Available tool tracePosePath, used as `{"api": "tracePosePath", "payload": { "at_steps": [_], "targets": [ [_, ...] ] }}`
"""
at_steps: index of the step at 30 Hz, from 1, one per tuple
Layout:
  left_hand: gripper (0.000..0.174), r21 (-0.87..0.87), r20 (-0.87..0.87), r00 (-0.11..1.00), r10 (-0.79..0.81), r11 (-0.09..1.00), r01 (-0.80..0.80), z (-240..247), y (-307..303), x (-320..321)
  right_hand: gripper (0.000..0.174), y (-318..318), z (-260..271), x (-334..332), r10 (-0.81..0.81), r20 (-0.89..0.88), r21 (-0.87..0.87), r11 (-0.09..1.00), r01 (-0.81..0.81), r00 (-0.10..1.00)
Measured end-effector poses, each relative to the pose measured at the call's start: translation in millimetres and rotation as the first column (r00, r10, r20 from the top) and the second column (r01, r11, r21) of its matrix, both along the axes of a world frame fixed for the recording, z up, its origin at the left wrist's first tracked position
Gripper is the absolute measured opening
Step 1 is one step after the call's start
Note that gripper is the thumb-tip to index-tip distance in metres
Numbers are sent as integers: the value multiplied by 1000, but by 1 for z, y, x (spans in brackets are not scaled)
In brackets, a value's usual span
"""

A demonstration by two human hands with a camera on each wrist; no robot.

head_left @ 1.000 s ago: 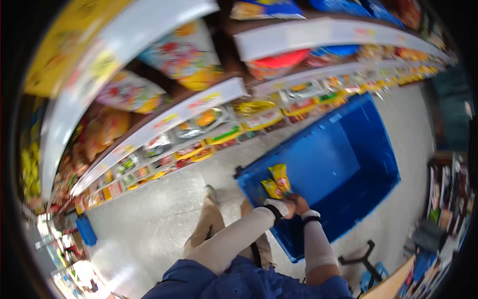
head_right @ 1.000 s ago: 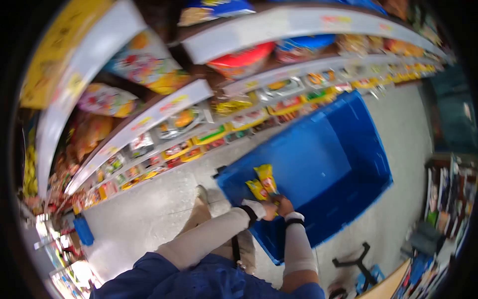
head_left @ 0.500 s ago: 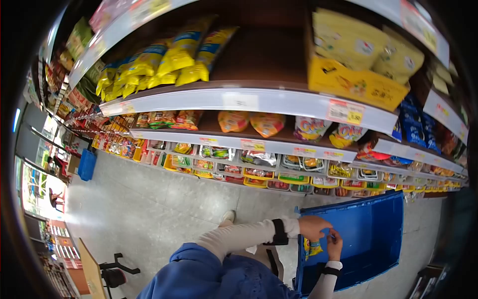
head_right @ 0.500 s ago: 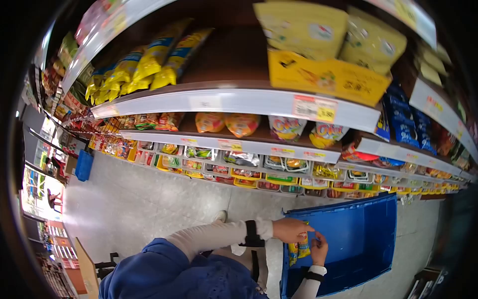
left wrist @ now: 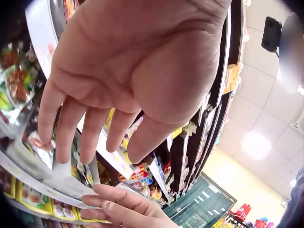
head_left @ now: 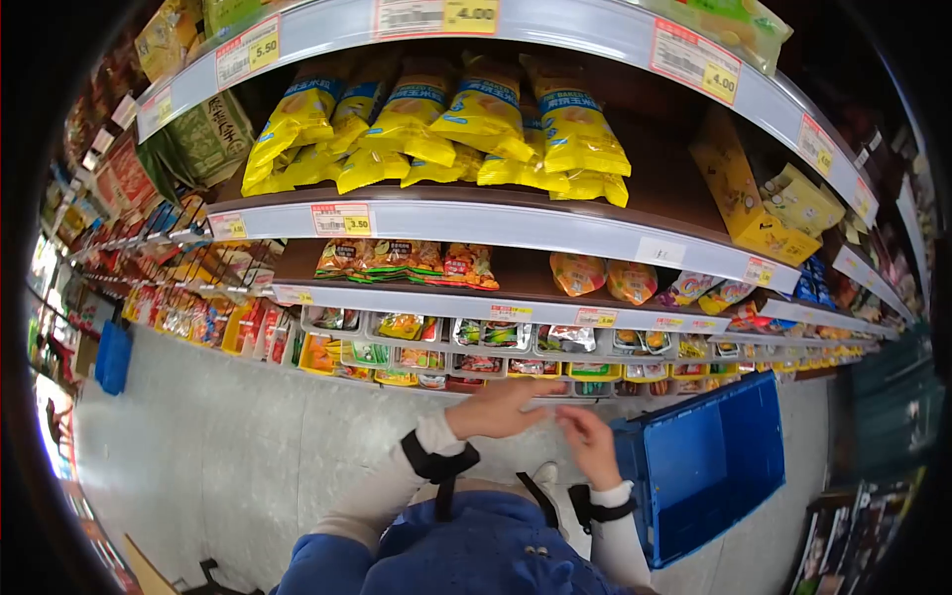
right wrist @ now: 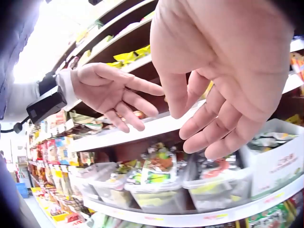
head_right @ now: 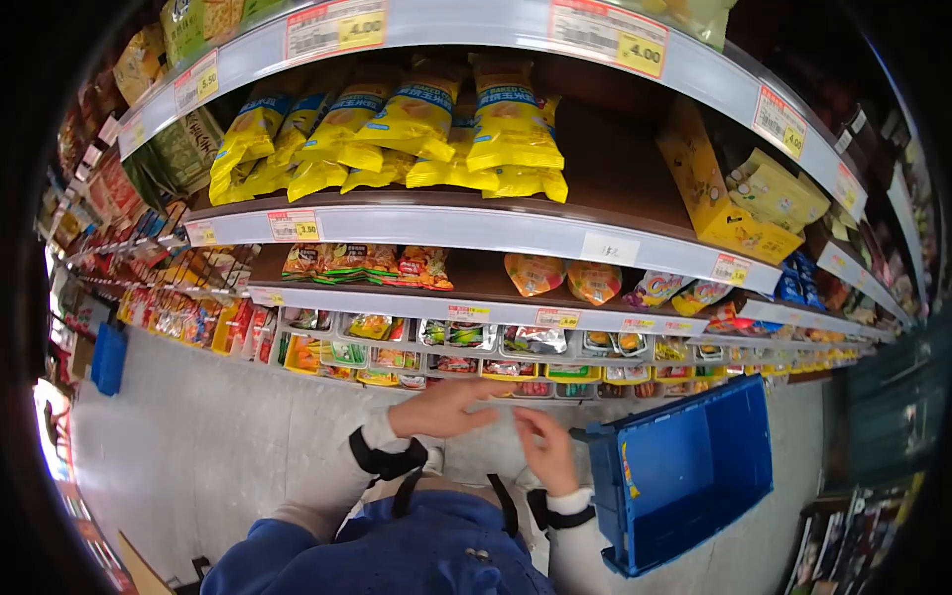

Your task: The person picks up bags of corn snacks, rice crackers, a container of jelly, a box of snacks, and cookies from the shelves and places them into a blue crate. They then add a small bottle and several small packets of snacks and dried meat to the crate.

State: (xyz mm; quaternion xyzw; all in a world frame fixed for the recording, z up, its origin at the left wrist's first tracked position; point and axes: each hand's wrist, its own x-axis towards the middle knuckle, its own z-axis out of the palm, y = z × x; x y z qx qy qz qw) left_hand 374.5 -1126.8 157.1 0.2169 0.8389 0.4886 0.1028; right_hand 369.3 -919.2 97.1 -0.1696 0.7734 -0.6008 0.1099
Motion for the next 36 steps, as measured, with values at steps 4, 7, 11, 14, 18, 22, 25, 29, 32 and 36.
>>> {"api": "tracePosePath", "payload": {
  "at_steps": [4,7,11,14,18,22,25,29,32,36],
  "targets": [
    [39,13,126,981,145,989,-148,17,-60,18,23,-75,39,15,183,-143,45,983,-178,973],
    [35,69,-51,947,316,947,-312,31,-95,25,24,-110,59,13,200,-146,12,980,-201,969],
    [31,155,-287,724,627,777,-611,55,-147,24,33,-165,97,-5,172,-190,-7,984,-176,967],
    [31,189,-385,531,755,627,-756,65,-167,19,37,-197,115,-23,122,-238,-3,992,-127,963],
    [36,98,-297,548,782,596,-797,72,-181,8,38,-231,112,-54,87,-316,63,996,-70,945],
    [38,-7,-383,500,776,539,-842,57,-188,-10,35,-259,108,-80,50,-203,56,998,-39,978],
    [38,-115,-353,550,757,548,-828,56,-188,-17,38,-266,118,-85,95,-108,204,976,-71,990],
    [38,-153,-374,563,737,550,-821,48,-189,-25,32,-274,99,-96,80,98,118,989,-91,992],
    [39,-95,-329,577,748,581,-808,45,-190,-28,21,-275,95,-95,-14,109,-126,992,27,994],
    [38,271,-98,596,797,597,-755,47,-182,-18,29,-260,96,-78,3,84,-289,957,21,996]
  ]
}}
